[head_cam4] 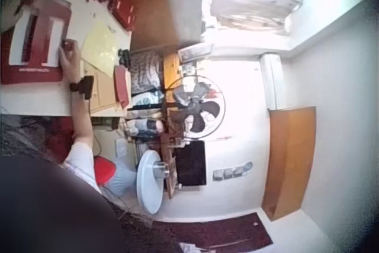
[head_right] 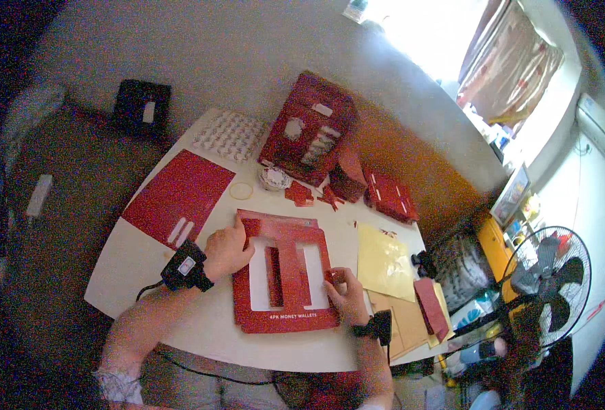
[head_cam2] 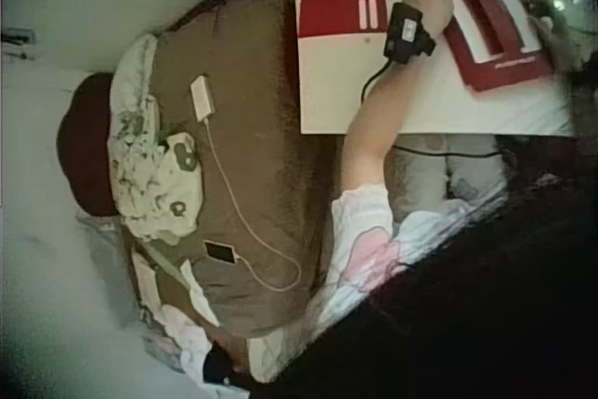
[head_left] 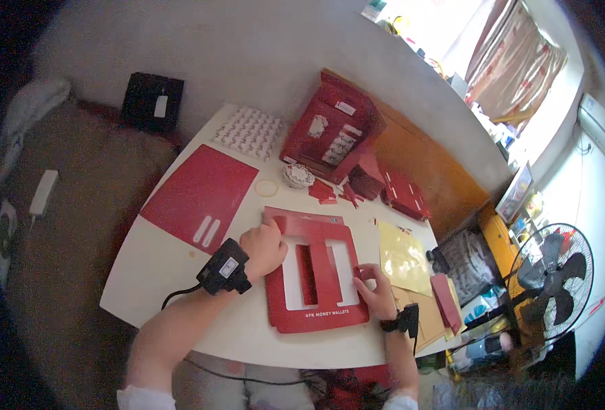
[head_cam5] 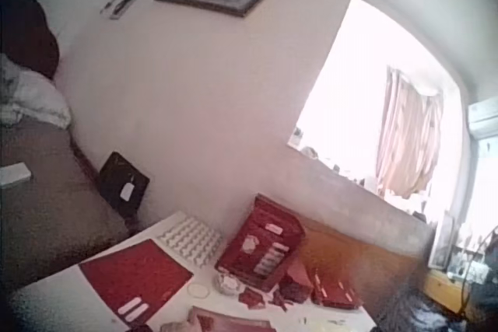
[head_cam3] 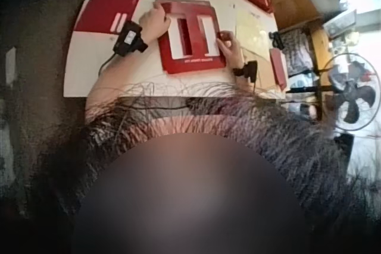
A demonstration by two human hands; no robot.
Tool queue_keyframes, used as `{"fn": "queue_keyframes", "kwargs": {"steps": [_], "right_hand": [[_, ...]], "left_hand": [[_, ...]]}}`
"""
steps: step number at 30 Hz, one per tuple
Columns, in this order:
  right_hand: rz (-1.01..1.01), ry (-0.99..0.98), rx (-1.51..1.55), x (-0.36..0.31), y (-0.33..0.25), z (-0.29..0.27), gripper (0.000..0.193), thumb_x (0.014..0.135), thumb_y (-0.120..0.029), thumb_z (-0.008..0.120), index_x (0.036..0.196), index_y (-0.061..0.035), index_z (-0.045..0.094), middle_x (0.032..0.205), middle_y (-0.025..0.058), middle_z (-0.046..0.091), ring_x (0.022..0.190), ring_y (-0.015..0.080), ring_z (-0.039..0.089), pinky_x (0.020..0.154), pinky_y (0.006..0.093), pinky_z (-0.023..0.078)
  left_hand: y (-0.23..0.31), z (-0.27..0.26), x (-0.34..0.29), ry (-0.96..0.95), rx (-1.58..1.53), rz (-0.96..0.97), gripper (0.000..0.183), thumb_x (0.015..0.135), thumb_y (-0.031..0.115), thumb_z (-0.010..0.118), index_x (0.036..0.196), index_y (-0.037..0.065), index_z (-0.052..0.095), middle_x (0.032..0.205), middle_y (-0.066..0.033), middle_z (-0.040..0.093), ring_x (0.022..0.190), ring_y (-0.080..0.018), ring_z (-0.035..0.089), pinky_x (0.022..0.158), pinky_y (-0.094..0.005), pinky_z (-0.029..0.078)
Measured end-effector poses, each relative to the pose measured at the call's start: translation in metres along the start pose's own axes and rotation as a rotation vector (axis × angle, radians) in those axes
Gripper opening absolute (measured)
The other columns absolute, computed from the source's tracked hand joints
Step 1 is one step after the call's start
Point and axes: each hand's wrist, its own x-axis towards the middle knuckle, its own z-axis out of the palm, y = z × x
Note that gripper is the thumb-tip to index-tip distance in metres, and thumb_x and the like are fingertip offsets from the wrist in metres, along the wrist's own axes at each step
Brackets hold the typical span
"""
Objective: Assemble red cardboard wallets using templates and materials.
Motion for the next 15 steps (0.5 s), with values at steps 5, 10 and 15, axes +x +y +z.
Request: {"fn": "queue_keyframes", "kwargs": {"steps": [5,10,15], "right_hand": [[0.023,0.122,0.02,0.002,0.014,0.002,0.027,0.086,-0.009,0.069,0.109,-0.0007,0.057,0.087,0.0091,0.065,0.083,0.0158,0.06,0.076,0.0299,0.05],[-0.015,0.128,-0.085,0.004,0.025,-0.003,0.024,0.085,-0.007,0.068,0.107,-0.0006,0.064,0.085,0.0073,0.066,0.08,0.0148,0.062,0.076,0.0285,0.05],[-0.077,-0.011,-0.256,0.005,0.026,-0.012,0.036,0.089,-0.019,0.066,0.117,0.0019,0.061,0.108,0.019,0.064,0.104,0.0307,0.058,0.091,0.0384,0.045]], "left_hand": [[0.003,0.002,-0.001,0.026,-0.076,0.095,0.052,0.079,0.029,0.063,0.105,-0.014,0.051,0.075,-0.0267,0.065,0.071,-0.0428,0.066,0.067,-0.0508,0.054],[0.004,0.008,-0.003,0.071,-0.094,0.093,0.055,0.078,0.032,0.064,0.107,-0.013,0.053,0.075,-0.0266,0.064,0.07,-0.0432,0.065,0.067,-0.0516,0.054],[0.014,0.007,-0.007,0.059,-0.082,0.031,0.058,0.077,0.034,0.065,0.111,-0.011,0.048,0.074,-0.0257,0.064,0.07,-0.0431,0.065,0.067,-0.0527,0.053]]}}
